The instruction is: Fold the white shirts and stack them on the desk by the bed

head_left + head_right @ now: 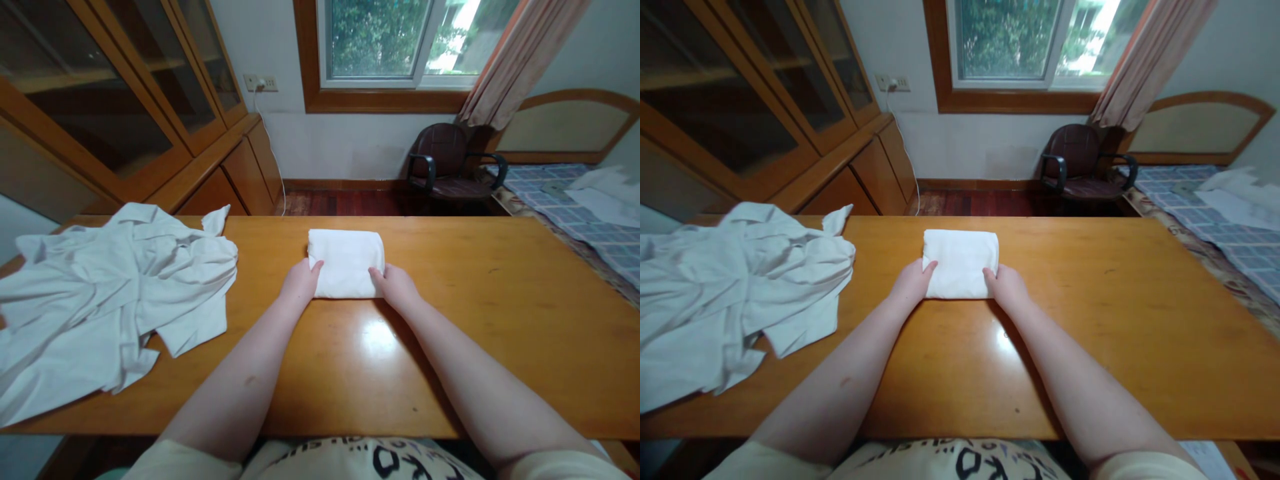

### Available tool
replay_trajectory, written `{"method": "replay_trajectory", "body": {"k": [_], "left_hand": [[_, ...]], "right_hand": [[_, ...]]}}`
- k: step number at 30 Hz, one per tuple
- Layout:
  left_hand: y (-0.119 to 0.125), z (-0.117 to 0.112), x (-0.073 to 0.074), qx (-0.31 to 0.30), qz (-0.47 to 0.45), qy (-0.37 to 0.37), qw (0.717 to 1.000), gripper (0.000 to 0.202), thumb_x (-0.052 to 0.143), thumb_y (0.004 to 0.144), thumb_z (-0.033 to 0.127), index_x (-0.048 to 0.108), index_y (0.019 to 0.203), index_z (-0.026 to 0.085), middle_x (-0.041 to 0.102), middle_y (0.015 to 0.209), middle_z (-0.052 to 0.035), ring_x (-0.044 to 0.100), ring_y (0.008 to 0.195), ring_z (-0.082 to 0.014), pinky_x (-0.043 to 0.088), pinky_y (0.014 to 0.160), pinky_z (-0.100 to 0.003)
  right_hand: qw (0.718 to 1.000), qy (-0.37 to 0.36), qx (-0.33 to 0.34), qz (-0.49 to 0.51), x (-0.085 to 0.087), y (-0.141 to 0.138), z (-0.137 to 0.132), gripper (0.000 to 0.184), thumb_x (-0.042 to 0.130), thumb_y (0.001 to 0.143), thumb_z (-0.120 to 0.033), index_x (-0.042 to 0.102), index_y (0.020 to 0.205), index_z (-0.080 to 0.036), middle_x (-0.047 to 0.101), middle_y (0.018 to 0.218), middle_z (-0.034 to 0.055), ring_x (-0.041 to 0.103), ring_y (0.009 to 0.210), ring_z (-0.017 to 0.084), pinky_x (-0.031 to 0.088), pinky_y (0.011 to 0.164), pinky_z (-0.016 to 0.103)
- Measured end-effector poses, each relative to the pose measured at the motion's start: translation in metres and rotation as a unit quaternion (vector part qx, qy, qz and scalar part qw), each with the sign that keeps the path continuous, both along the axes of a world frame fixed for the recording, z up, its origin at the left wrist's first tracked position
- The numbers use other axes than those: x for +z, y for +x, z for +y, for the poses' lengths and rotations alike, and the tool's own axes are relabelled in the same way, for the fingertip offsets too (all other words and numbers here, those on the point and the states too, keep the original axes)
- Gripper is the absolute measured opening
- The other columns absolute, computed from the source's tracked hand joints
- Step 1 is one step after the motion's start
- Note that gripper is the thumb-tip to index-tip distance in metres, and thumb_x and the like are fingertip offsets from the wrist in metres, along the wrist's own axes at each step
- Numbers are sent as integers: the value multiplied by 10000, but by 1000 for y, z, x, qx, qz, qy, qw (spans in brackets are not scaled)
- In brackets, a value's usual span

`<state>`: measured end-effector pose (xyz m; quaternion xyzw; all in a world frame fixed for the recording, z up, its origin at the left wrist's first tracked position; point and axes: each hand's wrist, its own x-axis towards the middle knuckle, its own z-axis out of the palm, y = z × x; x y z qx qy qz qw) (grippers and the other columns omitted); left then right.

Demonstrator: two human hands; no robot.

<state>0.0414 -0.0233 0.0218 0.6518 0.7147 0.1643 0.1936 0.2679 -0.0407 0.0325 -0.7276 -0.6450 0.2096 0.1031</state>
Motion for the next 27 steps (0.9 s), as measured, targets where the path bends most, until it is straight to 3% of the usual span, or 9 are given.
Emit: {"method": "replay_trajectory", "body": {"k": [8, 10, 13, 16, 20, 22, 24, 27], "left_hand": [[2, -3, 5, 31, 28, -51, 998, 459, 336, 917, 478, 626, 995, 130, 687, 995, -206, 657, 941, -320, 478, 752, -373], [1, -7, 8, 47, 46, -24, 998, 454, 381, 897, 504, 607, 1016, 128, 673, 999, -205, 648, 942, -328, 482, 763, -396], [0, -13, 14, 54, 62, 80, 993, 409, 469, 875, 440, 563, 1121, 126, 621, 1132, -192, 599, 1057, -308, 465, 865, -402], [6, -18, 14, -21, 67, 180, 981, 445, 465, 892, 380, 503, 1265, 140, 478, 1377, -170, 464, 1253, -279, 369, 1028, -390], [20, -21, 7, -146, 104, 165, 970, 554, 441, 906, 450, 432, 1382, 166, 285, 1531, -138, 279, 1392, -288, 235, 1126, -430], [25, -19, 2, -164, 128, 133, 969, 606, 447, 900, 478, 383, 1426, 184, 254, 1546, -131, 216, 1420, -292, 177, 1146, -459], [26, -16, -1, -169, 142, 111, 969, 641, 444, 897, 496, 331, 1458, 209, 233, 1555, -119, 173, 1434, -289, 144, 1152, -473], [24, -11, -4, -171, 137, 80, 972, 668, 424, 898, 526, 282, 1480, 230, 179, 1570, -113, 123, 1444, -293, 146, 1143, -498]], "right_hand": [[1000, -6, 14, -23, 0, -4, -1, 419, 357, 930, -423, 664, 937, -138, 704, 913, 180, 664, 876, 282, 439, 677, 312], [1000, -1, 0, -25, 0, -5, -1, 391, 377, 919, -418, 642, 972, -136, 701, 930, 176, 663, 878, 285, 440, 673, 314], [999, 3, -25, -23, 0, -7, -2, 372, 413, 898, -417, 598, 1032, -123, 696, 935, 179, 661, 867, 288, 445, 663, 316], [999, 1, -40, -8, -1, -7, -3, 404, 428, 888, -424, 557, 1113, -114, 694, 938, 182, 662, 856, 281, 456, 673, 319], [996, 78, -49, 1, -6, -6, -5, 583, 494, 852, -401, 414, 1324, -68, 647, 1111, 207, 624, 990, 310, 464, 812, 378], [986, 162, -13, -26, -10, -7, -5, 648, 518, 838, -338, 344, 1392, -50, 526, 1313, 233, 515, 1182, 325, 400, 956, 418], [973, 213, 68, -57, -13, -9, -6, 641, 497, 855, -290, 316, 1432, -76, 349, 1477, 210, 350, 1339, 306, 283, 1072, 442], [965, 177, 177, -84, -18, -12, -5, 574, 408, 919, -309, 311, 1458, -136, 234, 1547, 139, 217, 1414, 268, 142, 1131, 496]]}}
